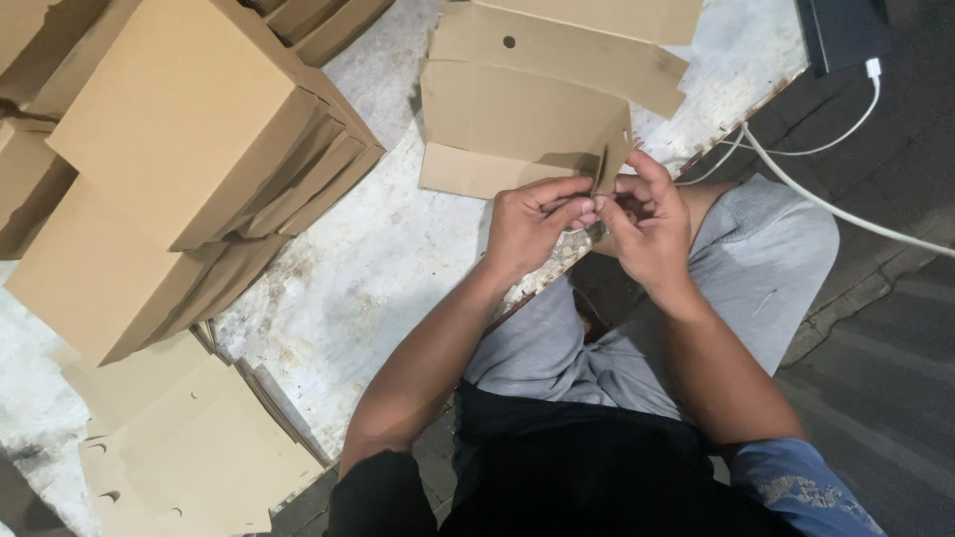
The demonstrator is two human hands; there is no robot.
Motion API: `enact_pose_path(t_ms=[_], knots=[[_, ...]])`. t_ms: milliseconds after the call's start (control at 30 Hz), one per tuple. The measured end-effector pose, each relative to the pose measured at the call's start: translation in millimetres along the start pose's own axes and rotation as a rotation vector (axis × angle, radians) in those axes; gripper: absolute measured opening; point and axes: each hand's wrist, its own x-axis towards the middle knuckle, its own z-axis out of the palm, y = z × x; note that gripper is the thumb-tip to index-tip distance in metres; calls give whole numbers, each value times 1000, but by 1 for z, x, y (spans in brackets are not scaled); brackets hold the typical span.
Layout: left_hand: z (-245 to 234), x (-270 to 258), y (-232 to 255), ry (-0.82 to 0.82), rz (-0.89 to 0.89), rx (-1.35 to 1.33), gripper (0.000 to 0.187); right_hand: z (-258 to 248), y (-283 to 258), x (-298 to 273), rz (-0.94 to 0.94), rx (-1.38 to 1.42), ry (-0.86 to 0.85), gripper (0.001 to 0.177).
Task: Folding cardboard templates into boxes and stacking them
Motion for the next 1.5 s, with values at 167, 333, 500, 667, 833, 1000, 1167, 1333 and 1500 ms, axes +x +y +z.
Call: enact_pose_path(t_ms=[167,333,500,667,833,1000,1167,1333,1500], knots=[[-12,4,5,44,76,28,27,15,-29,1,129,163,24,46],[-4,-2,24,0,139,173,27,21,-30,-1,116,-38,39,26],[2,-2,23,60,125,194,33,6,-16,8,51,-280,44,35],[-20,7,10,430,795,648,25,-29,25,25,-252,-784,185,30],[-50,0,51,511,523,800,57,-45,-3,38,-290,-773,237,22],[-74,12,30,287,381,800,40,-32,-25,43,-310,-713,323,17],[-59,7,30,306,340,581,36,6,-60,17,-479,-691,31,38],[-46,3,44,275,288,491,35,26,-50,9,-489,-707,-80,24],[-32,-3,56,242,264,474,32,15,-33,12,-189,-656,21,17]])
